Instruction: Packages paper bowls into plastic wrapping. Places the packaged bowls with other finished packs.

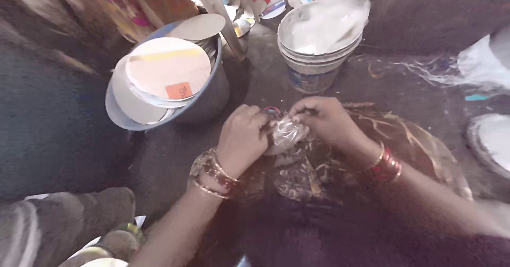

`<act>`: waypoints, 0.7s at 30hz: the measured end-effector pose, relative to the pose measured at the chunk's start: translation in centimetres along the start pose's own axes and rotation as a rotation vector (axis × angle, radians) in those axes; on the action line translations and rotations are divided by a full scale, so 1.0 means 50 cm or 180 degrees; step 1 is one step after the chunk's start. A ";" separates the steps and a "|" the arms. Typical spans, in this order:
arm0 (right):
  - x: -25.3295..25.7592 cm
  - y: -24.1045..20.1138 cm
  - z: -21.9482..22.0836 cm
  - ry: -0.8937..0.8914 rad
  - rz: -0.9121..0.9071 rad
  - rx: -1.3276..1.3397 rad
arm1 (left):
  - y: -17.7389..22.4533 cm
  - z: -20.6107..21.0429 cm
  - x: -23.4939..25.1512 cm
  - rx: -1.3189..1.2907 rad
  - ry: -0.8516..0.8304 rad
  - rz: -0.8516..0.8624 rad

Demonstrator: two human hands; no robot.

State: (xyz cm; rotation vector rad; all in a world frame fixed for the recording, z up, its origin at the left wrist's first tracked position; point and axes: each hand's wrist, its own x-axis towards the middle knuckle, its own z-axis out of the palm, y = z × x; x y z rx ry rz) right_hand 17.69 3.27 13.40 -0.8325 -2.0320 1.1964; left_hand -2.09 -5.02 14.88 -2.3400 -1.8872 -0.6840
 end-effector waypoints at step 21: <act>-0.024 -0.021 0.030 -0.0343 -0.0744 0.1191 | 0.032 -0.031 -0.038 -0.3231 -0.0660 -0.1302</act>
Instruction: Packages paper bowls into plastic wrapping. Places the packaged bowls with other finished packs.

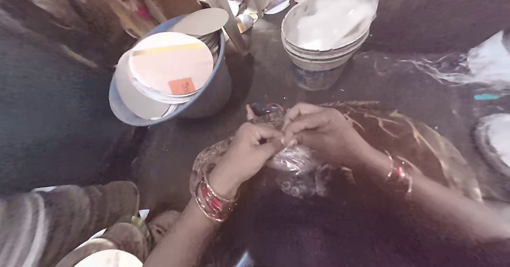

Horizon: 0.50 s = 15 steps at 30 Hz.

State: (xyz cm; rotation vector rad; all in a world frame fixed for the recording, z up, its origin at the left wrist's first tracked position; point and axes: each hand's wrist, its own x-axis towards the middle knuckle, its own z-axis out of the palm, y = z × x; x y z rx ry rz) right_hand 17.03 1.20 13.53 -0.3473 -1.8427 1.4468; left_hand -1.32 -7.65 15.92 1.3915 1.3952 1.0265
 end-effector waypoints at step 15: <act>0.012 0.013 0.010 0.0326 0.0898 -0.0483 | -0.020 0.057 0.019 0.2205 0.1321 0.1042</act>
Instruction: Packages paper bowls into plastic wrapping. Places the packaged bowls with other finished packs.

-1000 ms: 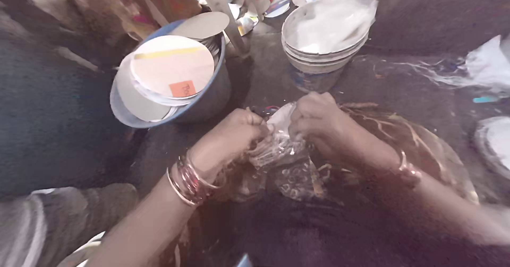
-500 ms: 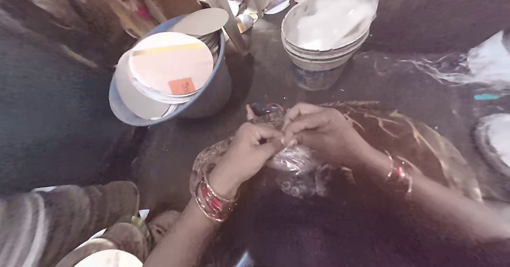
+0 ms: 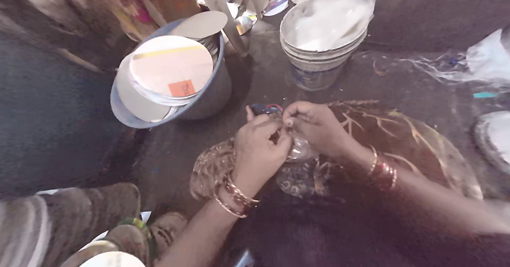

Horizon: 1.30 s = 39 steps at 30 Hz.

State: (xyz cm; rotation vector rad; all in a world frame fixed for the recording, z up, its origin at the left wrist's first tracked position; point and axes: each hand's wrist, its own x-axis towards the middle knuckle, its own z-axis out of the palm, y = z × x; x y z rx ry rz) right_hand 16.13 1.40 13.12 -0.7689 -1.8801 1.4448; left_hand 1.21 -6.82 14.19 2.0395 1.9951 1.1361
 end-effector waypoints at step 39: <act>0.009 0.009 -0.027 0.0043 -0.0771 -0.1034 | -0.047 0.047 -0.010 -0.2845 -0.0173 -0.2066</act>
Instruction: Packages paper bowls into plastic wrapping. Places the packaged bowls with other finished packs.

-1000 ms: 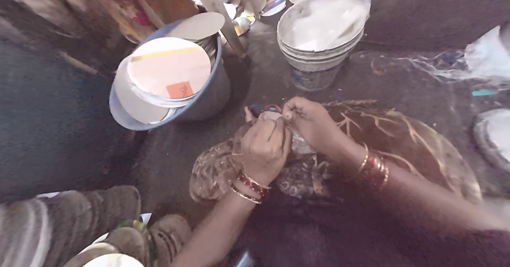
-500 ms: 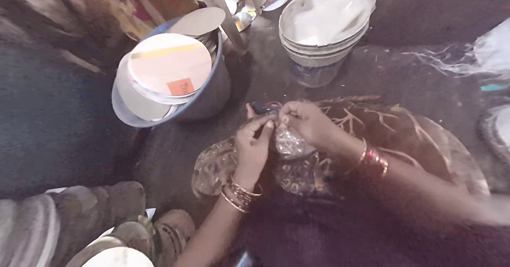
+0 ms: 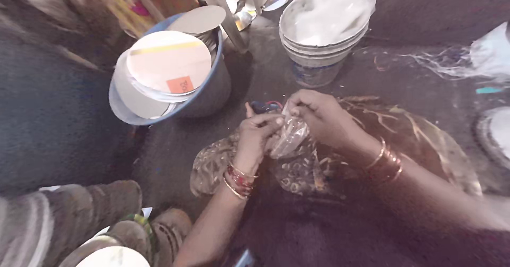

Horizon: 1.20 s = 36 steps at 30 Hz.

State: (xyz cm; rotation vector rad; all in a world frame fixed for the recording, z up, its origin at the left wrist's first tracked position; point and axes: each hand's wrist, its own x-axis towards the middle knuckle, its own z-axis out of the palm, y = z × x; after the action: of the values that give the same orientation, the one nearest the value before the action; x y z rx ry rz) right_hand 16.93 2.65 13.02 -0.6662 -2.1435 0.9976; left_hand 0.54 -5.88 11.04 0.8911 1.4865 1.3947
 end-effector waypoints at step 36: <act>-0.008 -0.024 0.048 -0.0037 0.0363 0.0485 | 0.034 -0.006 -0.029 0.2745 0.0230 0.2282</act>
State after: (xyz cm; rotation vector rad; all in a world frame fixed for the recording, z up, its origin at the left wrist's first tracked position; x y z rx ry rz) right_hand 15.17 0.60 12.69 -0.7159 -2.0334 1.2150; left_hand 0.67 -7.15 12.90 2.0816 1.9592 1.2235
